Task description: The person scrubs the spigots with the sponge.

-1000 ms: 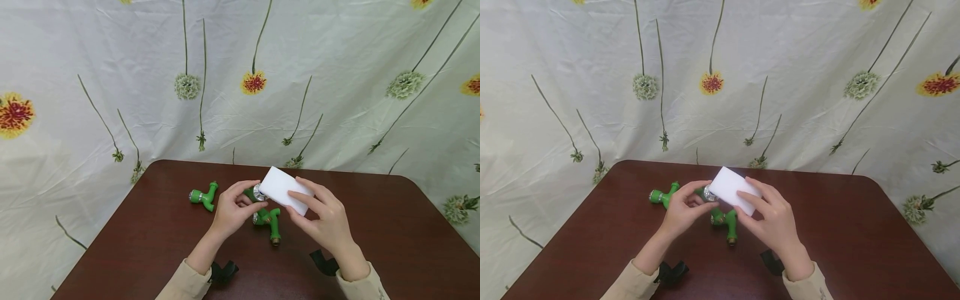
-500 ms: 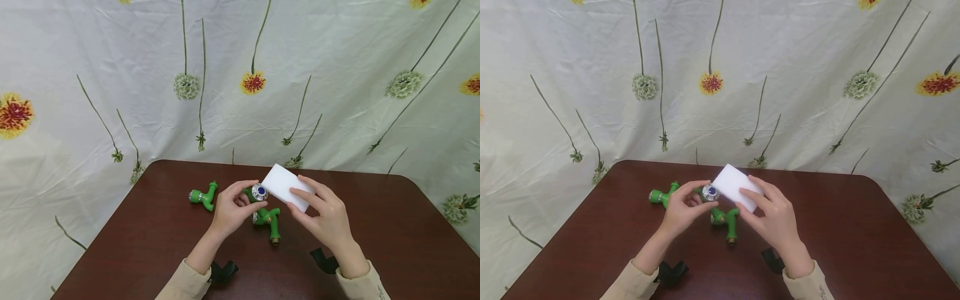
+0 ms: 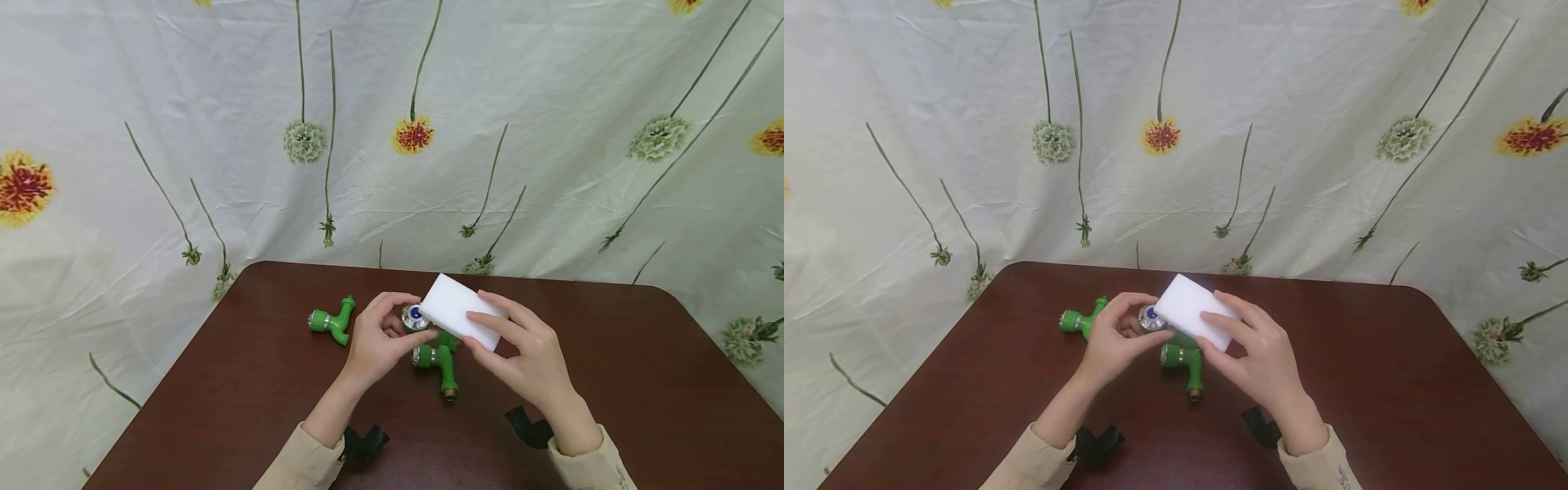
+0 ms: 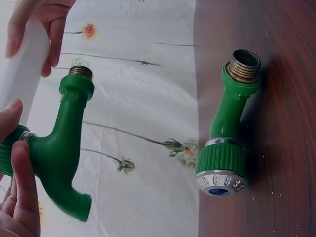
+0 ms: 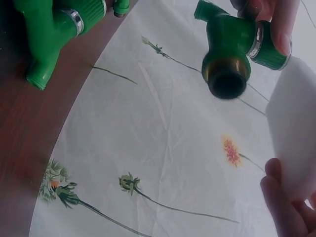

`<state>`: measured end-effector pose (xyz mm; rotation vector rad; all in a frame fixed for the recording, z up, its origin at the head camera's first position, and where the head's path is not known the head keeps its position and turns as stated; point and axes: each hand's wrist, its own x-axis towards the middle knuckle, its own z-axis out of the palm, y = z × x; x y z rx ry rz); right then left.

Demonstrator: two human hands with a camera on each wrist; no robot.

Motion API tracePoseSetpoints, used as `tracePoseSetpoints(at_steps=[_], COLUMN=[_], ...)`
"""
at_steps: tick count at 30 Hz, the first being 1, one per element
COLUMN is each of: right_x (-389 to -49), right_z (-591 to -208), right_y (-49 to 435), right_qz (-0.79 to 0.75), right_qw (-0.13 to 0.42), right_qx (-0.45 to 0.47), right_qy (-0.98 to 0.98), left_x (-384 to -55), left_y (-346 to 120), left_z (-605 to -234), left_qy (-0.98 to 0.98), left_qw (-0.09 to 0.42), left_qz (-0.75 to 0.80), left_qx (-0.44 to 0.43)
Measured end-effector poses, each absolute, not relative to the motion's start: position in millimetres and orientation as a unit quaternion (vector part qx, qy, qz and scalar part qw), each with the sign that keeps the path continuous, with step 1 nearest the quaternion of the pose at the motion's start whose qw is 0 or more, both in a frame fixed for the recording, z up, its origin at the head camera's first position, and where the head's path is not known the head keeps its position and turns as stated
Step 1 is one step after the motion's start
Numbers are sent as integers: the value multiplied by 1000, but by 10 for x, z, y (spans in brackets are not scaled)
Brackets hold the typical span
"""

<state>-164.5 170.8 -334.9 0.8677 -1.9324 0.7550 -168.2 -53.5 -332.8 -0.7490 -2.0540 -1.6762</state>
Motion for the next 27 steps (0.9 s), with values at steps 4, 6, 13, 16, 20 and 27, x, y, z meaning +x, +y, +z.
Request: tracePoseSetpoints(at_steps=[4, 6, 13, 16, 20, 27], right_x=[-1643, -1642, -1645, -1643, -1638, -1658], right_z=[-3353, -3355, -3365, -3371, -3388, -3408], right_y=[1709, 1700, 1669, 1665, 1653, 1638], right_qz=[299, 296, 254, 253, 247, 221], right_qw=[437, 445, 470, 471, 462, 483], right_qx=[324, 321, 332, 324, 327, 314], right_qy=[-784, -782, -778, -781, -787, -787], left_x=[-1680, -1679, -1678, -1675, -1677, -1683], left_y=[-535, -534, -508, -504, -506, -495], left_z=[-3336, -3337, -3327, -3322, -3323, -3336], left_qy=[-727, -724, -721, -721, -724, -722], left_qw=[164, 158, 180, 183, 175, 188], left_qz=[-617, -624, -618, -616, -619, -621], left_qx=[-253, -250, -258, -257, -248, -241])
